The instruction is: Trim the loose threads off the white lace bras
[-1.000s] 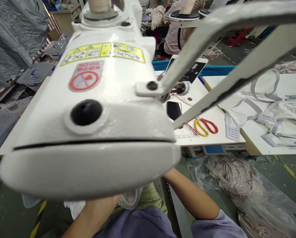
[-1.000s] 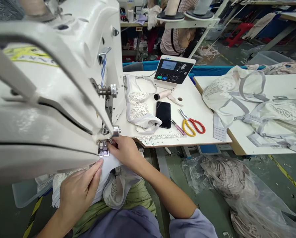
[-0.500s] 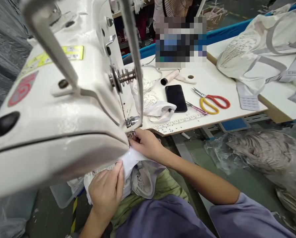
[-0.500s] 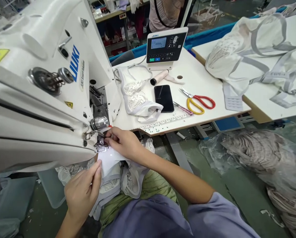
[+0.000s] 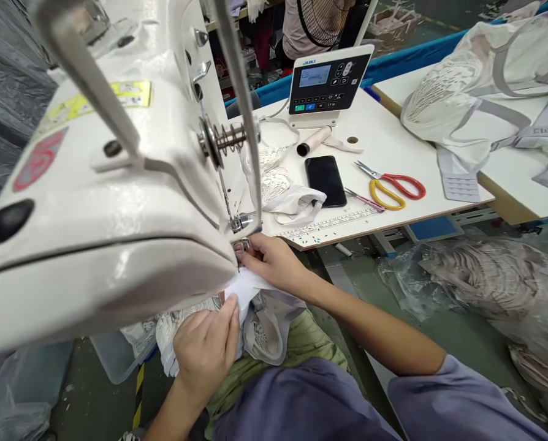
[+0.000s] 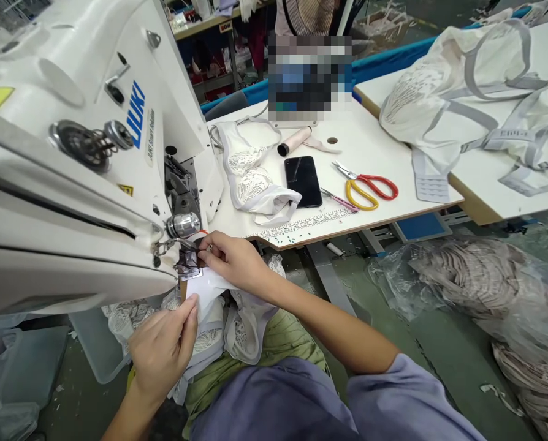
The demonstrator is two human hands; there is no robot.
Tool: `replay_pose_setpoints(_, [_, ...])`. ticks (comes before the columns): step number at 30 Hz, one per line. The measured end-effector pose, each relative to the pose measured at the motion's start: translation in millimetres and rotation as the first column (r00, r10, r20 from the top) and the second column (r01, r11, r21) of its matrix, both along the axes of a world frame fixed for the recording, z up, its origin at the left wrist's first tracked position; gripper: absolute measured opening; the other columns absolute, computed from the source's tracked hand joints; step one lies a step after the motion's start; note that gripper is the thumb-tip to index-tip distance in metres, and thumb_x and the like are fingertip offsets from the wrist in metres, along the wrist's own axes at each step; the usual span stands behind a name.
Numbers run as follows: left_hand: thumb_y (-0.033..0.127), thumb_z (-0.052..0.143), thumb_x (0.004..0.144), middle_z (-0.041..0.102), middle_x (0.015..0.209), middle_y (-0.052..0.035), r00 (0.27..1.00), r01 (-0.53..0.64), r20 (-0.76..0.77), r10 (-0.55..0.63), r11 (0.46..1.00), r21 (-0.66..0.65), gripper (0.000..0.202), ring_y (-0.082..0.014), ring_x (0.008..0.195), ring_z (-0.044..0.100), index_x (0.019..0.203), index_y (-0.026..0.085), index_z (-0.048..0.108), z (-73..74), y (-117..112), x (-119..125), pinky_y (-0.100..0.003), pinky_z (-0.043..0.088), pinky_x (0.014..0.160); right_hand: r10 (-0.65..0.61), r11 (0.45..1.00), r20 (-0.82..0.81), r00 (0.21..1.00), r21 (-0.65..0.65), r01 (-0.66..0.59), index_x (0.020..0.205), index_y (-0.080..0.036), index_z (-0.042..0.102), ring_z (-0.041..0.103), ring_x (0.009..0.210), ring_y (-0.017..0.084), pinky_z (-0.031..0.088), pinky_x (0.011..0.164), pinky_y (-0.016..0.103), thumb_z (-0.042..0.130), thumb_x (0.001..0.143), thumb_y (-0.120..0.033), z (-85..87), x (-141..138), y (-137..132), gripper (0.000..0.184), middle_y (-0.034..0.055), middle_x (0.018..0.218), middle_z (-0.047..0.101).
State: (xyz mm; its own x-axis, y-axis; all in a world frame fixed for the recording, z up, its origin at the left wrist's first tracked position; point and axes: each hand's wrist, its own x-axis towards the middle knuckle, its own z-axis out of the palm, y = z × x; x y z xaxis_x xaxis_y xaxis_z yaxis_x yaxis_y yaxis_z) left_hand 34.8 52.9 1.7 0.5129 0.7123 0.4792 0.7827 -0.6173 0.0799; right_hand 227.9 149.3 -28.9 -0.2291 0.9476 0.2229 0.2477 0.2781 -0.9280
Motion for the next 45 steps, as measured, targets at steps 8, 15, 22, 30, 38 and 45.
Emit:
replay_pose_setpoints(8, [0.005,0.070,0.089,0.064,0.063,0.0010,0.998,0.031,0.051,-0.031,0.999,0.016,0.031,-0.0146,0.053,0.054,0.120,0.011,0.065,-5.7,-3,-5,-0.031,0.035,0.057,-0.021,0.999,0.056,0.998,0.029,0.019,0.093,-0.019,0.064,0.046,0.053,0.011,0.029,0.055,0.022,0.059,0.091,-0.027,-4.4,2,-1,0.010,-0.0046,0.063,0.057])
replay_pose_setpoints(15, [0.007,0.061,0.095,0.075,0.082,-0.0033,0.953,-0.030,0.290,0.084,0.982,-0.184,0.024,-0.0151,0.070,0.069,0.115,0.016,0.069,-6.8,-9,-9,-0.027,0.049,0.067,-0.040,0.998,-0.067,0.997,-0.049,0.037,0.093,-0.019,0.061,0.045,0.057,0.011,0.032,0.057,0.023,0.060,0.091,-0.032,-8.5,0,-8,0.013,-0.0049,0.066,0.054])
replay_pose_setpoints(22, [0.024,0.062,0.097,0.081,0.098,-0.0001,0.832,-0.104,0.452,0.321,0.892,-0.440,0.017,-0.0170,0.086,0.077,0.103,0.025,0.077,-1.0,-10,-18,-0.022,0.059,0.074,-0.187,0.818,-0.623,0.759,-0.526,-0.231,0.084,-0.021,0.051,0.041,0.058,0.010,0.037,0.055,0.022,0.070,0.083,-0.061,-17.3,-15,-45,0.044,-0.0055,0.067,0.047])
replay_pose_setpoints(30, [0.036,0.065,0.095,0.077,0.103,-0.0026,0.891,-0.024,0.365,0.272,0.829,-0.559,0.021,-0.0199,0.092,0.074,0.112,0.026,0.069,1.5,-27,-22,-0.028,0.058,0.074,-0.106,0.849,-0.640,0.761,-0.457,-0.266,0.088,-0.020,0.064,0.056,0.064,0.012,0.046,0.060,0.022,0.075,0.087,-0.048,-36.2,-6,-109,0.030,-0.0018,0.071,0.060])
replay_pose_setpoints(38, [0.001,0.052,0.089,0.050,0.058,0.0015,0.975,0.110,0.206,-0.081,0.985,-0.135,0.020,-0.0175,0.057,0.046,0.086,0.018,0.061,-11.5,-35,-2,-0.033,0.041,0.059,0.259,0.829,-0.037,0.965,0.521,-0.203,0.107,-0.024,0.070,0.072,0.080,0.018,0.063,0.079,0.031,0.064,0.095,-0.017,-27.4,14,-126,0.015,0.0028,0.080,0.072])
replay_pose_setpoints(45, [0.001,0.056,0.090,0.052,0.058,0.0013,0.962,0.122,0.247,-0.119,0.992,-0.001,0.016,-0.0170,0.059,0.047,0.096,0.014,0.063,-11.9,-38,-8,-0.034,0.044,0.062,0.227,0.708,0.111,0.968,0.664,-0.242,0.104,-0.019,0.071,0.076,0.090,0.016,0.062,0.094,0.024,0.068,0.091,-0.012,-18.4,18,-125,0.016,0.0007,0.078,0.076])
